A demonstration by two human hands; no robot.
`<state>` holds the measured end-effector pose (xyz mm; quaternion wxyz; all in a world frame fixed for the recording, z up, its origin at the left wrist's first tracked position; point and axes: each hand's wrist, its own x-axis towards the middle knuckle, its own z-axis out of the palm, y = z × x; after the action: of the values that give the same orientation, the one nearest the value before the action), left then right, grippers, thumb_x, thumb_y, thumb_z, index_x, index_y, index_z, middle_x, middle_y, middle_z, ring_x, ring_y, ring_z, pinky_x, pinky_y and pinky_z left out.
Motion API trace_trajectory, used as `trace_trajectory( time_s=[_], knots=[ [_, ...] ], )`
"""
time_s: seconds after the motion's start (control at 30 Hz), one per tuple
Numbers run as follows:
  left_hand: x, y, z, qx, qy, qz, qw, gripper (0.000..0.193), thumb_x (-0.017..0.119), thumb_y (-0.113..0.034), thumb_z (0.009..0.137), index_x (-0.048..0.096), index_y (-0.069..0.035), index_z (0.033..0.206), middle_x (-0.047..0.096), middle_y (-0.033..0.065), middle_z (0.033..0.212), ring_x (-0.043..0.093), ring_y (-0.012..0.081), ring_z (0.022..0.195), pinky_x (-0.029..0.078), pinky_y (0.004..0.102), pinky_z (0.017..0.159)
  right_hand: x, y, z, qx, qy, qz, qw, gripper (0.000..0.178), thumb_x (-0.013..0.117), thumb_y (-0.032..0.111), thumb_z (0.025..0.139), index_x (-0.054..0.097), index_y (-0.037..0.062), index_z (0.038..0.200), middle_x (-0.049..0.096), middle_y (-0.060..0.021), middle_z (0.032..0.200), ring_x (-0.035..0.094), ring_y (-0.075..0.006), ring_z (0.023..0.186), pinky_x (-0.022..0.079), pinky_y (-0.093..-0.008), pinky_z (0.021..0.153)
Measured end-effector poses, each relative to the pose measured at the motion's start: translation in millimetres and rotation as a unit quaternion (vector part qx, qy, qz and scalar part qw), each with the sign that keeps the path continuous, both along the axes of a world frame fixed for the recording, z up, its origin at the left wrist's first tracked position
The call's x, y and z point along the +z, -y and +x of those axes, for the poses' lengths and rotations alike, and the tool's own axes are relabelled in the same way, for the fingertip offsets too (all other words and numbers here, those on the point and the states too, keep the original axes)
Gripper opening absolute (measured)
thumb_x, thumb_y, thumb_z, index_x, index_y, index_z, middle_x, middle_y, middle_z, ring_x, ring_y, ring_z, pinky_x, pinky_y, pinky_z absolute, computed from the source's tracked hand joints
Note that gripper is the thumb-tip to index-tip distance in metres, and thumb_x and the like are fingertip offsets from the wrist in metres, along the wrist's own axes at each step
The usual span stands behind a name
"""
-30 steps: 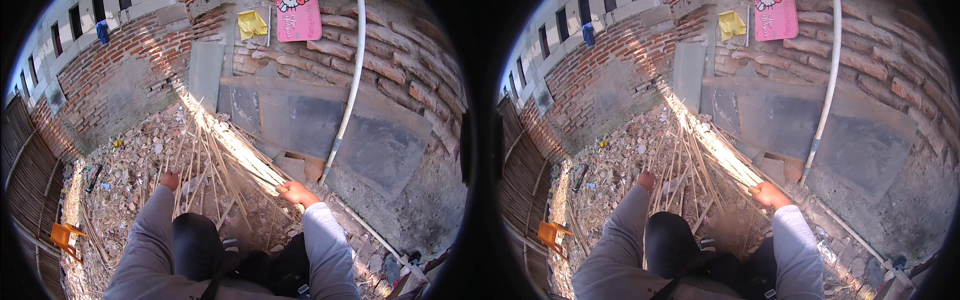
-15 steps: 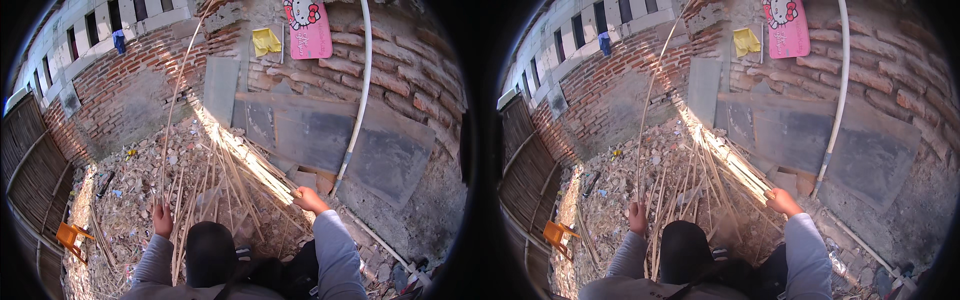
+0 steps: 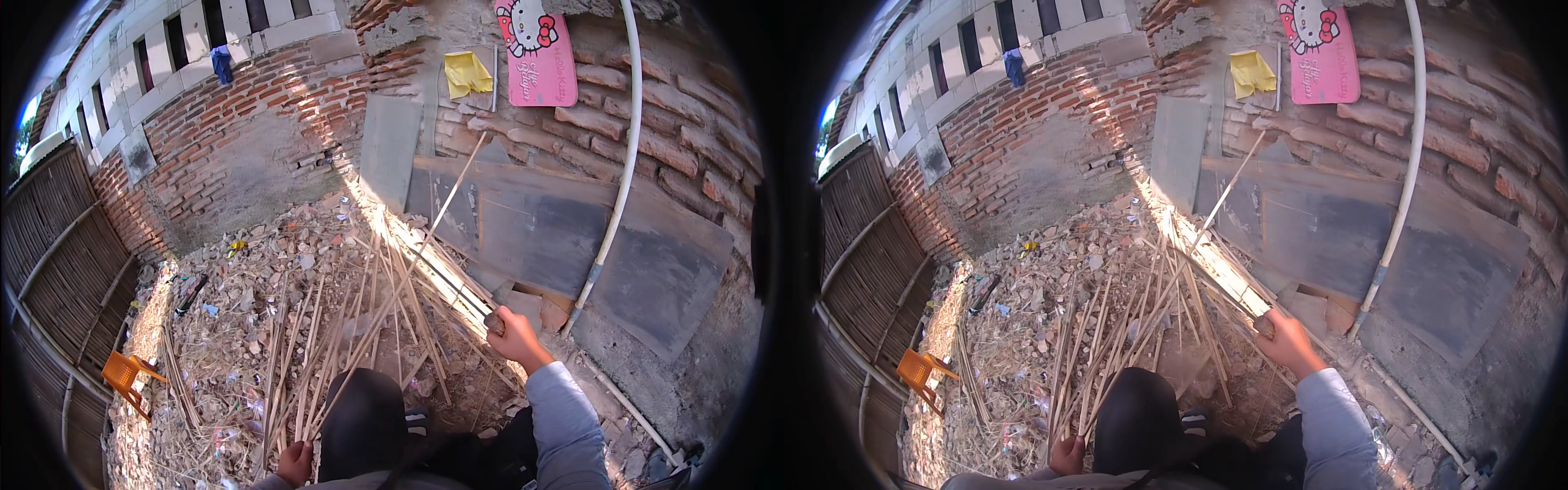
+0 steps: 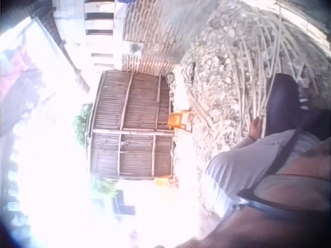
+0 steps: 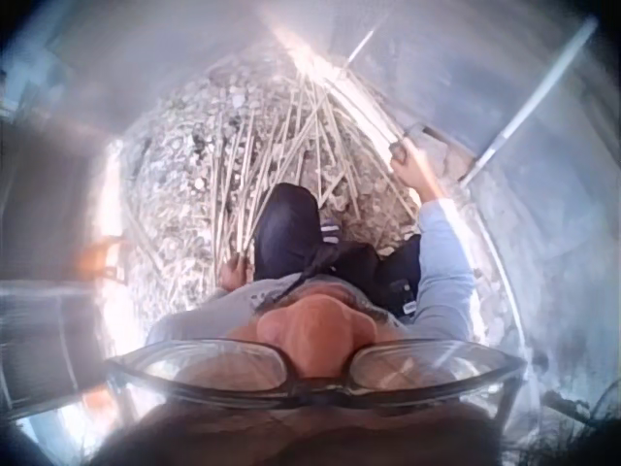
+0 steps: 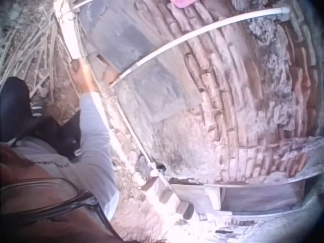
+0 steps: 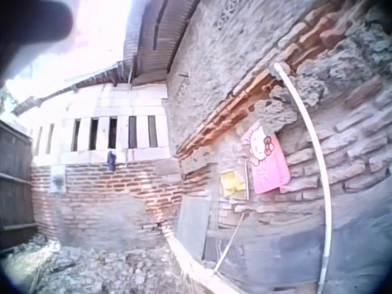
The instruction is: The person strips thin layers from a bamboo pole using a knife, working outdoors over a pile of bamboo debris.
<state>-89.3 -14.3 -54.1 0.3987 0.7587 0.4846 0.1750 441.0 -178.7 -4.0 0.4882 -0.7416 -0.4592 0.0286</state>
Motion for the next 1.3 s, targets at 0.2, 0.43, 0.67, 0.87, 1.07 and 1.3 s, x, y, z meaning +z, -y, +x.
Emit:
trace_trajectory(
  time_s=[0.2, 0.43, 0.67, 0.87, 1.07, 1.3],
  knots=[
    [20, 9, -2, -0.054, -0.174, 0.025, 0.983, 0.051, 0.048, -0.046, 0.105, 0.07, -0.001, 0.101, 0.069, 0.0176, 0.078, 0.07, 0.0297, 0.08, 0.052, 0.0439, 0.075, 3, -11, -29, 0.097, 0.161, -0.132, 0.973, 0.029, 0.071, 0.028, 0.075, 0.065, 0.013, 0.1, 0.07, -0.0137, 0.079, 0.068, -0.0372, 0.074, 0.054, -0.0478, 0.067],
    [6, -13, -12, -0.05, -0.064, -0.016, 0.997, 0.049, 0.048, -0.045, 0.105, 0.068, -0.001, 0.114, 0.071, 0.0147, 0.086, 0.07, 0.0257, 0.08, 0.053, 0.0417, 0.075, 8, -19, -41, 0.134, 0.161, -0.197, 0.958, 0.027, 0.07, 0.031, 0.079, 0.064, 0.0163, 0.102, 0.07, -0.0123, 0.084, 0.069, -0.0375, 0.08, 0.053, -0.0499, 0.07],
    [30, 3, -3, -0.098, -0.218, 0.093, 0.966, 0.032, 0.061, -0.036, 0.098, 0.07, -0.007, 0.105, 0.069, 0.0208, 0.082, 0.069, 0.0401, 0.078, 0.054, 0.0497, 0.068, 10, -25, -57, 0.168, 0.195, -0.224, 0.94, 0.025, 0.067, 0.033, 0.083, 0.063, 0.0172, 0.101, 0.07, -0.0129, 0.083, 0.069, -0.0377, 0.081, 0.053, -0.051, 0.071],
    [45, 16, 5, -0.091, -0.158, 0.076, 0.98, 0.036, 0.055, -0.036, 0.102, 0.068, -0.004, 0.108, 0.069, 0.0287, 0.097, 0.066, 0.0461, 0.093, 0.051, 0.0546, 0.08, 1, -28, -57, 0.193, 0.204, -0.214, 0.936, 0.023, 0.069, 0.03, 0.081, 0.061, 0.0175, 0.098, 0.067, -0.0117, 0.077, 0.068, -0.0377, 0.077, 0.053, -0.0508, 0.068],
    [51, 6, 26, -0.111, -0.072, 0.111, 0.985, 0.028, 0.055, -0.03, 0.103, 0.066, -0.004, 0.101, 0.068, 0.0281, 0.093, 0.064, 0.0488, 0.089, 0.049, 0.0571, 0.075, 9, -36, -72, 0.229, 0.203, -0.2, 0.931, 0.022, 0.07, 0.031, 0.08, 0.061, 0.018, 0.096, 0.068, -0.0104, 0.08, 0.068, -0.0369, 0.079, 0.053, -0.051, 0.068],
    [34, 5, 19, -0.118, -0.136, 0.15, 0.972, 0.03, 0.053, -0.032, 0.103, 0.065, -0.006, 0.098, 0.066, 0.0269, 0.083, 0.064, 0.0496, 0.078, 0.048, 0.0575, 0.067, -1, -41, -78, 0.216, 0.194, -0.267, 0.919, 0.021, 0.069, 0.029, 0.081, 0.063, 0.0164, 0.097, 0.068, -0.0111, 0.081, 0.068, -0.038, 0.081, 0.052, -0.052, 0.07]
  ],
)
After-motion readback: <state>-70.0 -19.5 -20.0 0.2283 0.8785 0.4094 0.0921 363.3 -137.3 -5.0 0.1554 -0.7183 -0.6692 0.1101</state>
